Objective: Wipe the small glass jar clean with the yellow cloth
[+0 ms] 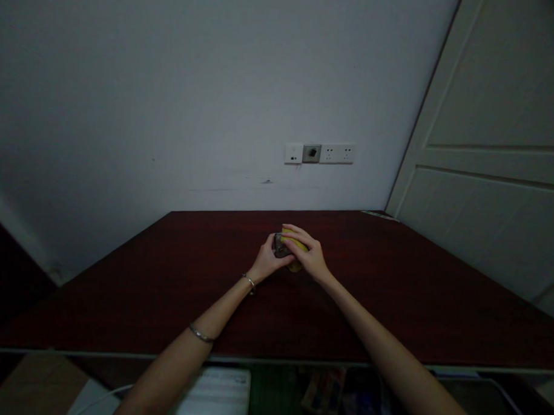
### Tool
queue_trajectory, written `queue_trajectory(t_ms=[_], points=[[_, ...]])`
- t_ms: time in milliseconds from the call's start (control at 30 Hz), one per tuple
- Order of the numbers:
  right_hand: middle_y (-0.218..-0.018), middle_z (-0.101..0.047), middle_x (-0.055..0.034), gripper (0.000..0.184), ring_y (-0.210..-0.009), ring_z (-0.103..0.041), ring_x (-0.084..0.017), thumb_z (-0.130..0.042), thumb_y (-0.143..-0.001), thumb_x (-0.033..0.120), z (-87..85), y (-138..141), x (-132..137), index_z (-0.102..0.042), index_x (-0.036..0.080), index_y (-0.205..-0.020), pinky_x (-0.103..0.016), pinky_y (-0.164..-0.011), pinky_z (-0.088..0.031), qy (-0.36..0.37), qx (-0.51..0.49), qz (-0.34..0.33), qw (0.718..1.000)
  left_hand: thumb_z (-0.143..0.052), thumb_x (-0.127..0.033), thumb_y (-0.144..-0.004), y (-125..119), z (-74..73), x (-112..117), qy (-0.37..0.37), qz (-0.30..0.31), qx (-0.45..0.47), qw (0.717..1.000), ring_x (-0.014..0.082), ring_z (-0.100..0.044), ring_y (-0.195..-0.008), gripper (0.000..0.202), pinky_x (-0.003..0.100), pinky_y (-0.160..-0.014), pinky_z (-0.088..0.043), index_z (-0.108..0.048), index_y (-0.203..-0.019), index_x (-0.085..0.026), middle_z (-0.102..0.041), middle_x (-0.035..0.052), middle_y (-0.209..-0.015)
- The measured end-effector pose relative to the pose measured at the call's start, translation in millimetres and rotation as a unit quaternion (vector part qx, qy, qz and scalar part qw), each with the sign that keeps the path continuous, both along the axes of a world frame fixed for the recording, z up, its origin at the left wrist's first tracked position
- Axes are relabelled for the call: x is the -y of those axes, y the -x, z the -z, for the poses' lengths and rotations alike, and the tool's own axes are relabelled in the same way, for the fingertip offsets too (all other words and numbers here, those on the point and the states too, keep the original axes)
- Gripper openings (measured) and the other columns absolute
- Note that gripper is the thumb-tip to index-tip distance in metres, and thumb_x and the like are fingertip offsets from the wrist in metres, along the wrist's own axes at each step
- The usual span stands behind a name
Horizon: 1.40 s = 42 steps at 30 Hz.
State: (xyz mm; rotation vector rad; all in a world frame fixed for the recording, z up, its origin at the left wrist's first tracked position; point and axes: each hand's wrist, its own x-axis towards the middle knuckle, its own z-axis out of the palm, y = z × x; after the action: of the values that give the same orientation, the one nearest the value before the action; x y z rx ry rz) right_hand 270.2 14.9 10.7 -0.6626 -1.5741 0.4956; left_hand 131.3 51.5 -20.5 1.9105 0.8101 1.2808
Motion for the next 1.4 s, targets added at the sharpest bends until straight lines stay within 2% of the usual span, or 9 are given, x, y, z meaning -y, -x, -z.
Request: queue_trajectory(t_ms=[233,467,600,833,1067,1167,1400], points=[[-0.112,-0.064,-0.0054,0.022,-0.108,-0.056,-0.022,-0.060,-0.077,0.036,4.0,-4,-11,-0.070,0.025,-0.093,-0.040,-0.099,-0.039,0.045,-0.048,-0.003,0.998,-0.074,-0.040,-0.058,-2,0.0,2,0.013,-0.003,-0.021,1.000,0.0191,-0.057,-0.089,0.061,0.029,-0.080,-0.044,-0.047,-0.108,-0.015,-0.060,0.0066,-0.099],[-0.113,-0.062,-0.0046,0.015,-0.105,-0.057,-0.021,-0.062,-0.076,0.032,1.3,0,2,-0.071,0.026,-0.087,-0.039,-0.096,-0.042,0.004,0.013,0.005,1.000,-0.072,-0.036,-0.060,-5,3.6,-1,0.021,-0.032,-0.021,0.999,0.0186,-0.058,-0.085,0.060,0.029,-0.075,-0.045,-0.046,-0.110,-0.016,-0.060,0.0053,-0.096],[-0.113,-0.062,-0.0050,0.018,-0.106,-0.057,-0.021,-0.060,-0.077,0.031,0.5,-2,0,-0.070,0.026,-0.091,-0.038,-0.096,-0.042,-0.005,0.002,0.007,1.000,-0.073,-0.038,-0.059,-3,-0.2,4,-0.011,-0.033,-0.034,0.999,0.0194,-0.058,-0.087,0.062,0.030,-0.078,-0.045,-0.046,-0.110,-0.016,-0.060,0.0057,-0.097],[-0.110,-0.065,-0.0058,0.024,-0.106,-0.057,-0.021,-0.058,-0.078,0.036,7.2,-7,-15,-0.069,0.023,-0.095,-0.039,-0.098,-0.040,0.057,-0.053,0.020,0.997,-0.075,-0.042,-0.056,-4,-3.4,8,-0.023,-0.026,-0.071,0.997,0.0210,-0.059,-0.090,0.068,0.031,-0.081,-0.046,-0.045,-0.111,-0.017,-0.062,0.0064,-0.098],[-0.114,-0.061,-0.0052,0.017,-0.107,-0.056,-0.021,-0.058,-0.079,0.025,3.2,-5,1,-0.070,0.026,-0.091,-0.039,-0.095,-0.042,-0.037,0.044,0.008,0.998,-0.074,-0.038,-0.057,-5,3.9,1,-0.020,-0.074,-0.081,0.994,0.0204,-0.061,-0.087,0.068,0.030,-0.076,-0.048,-0.043,-0.114,-0.018,-0.063,0.0058,-0.098],[-0.114,-0.061,-0.0055,0.018,-0.108,-0.055,-0.021,-0.057,-0.079,0.023,3.6,-5,2,-0.069,0.025,-0.093,-0.039,-0.095,-0.042,-0.051,0.066,0.015,0.996,-0.073,-0.039,-0.057,-4,4.9,0,-0.026,-0.085,-0.100,0.991,0.0210,-0.062,-0.084,0.069,0.031,-0.073,-0.048,-0.042,-0.115,-0.019,-0.063,0.0058,-0.097],[-0.104,-0.065,-0.0059,0.017,-0.102,-0.058,-0.020,-0.058,-0.078,0.027,6.9,-8,-13,-0.070,0.023,-0.090,-0.037,-0.095,-0.042,0.011,0.005,0.038,0.999,-0.074,-0.049,-0.055,-3,-1.7,8,-0.049,-0.074,-0.136,0.987,0.0234,-0.062,-0.085,0.074,0.032,-0.072,-0.048,-0.044,-0.115,-0.019,-0.064,0.0071,-0.095]])
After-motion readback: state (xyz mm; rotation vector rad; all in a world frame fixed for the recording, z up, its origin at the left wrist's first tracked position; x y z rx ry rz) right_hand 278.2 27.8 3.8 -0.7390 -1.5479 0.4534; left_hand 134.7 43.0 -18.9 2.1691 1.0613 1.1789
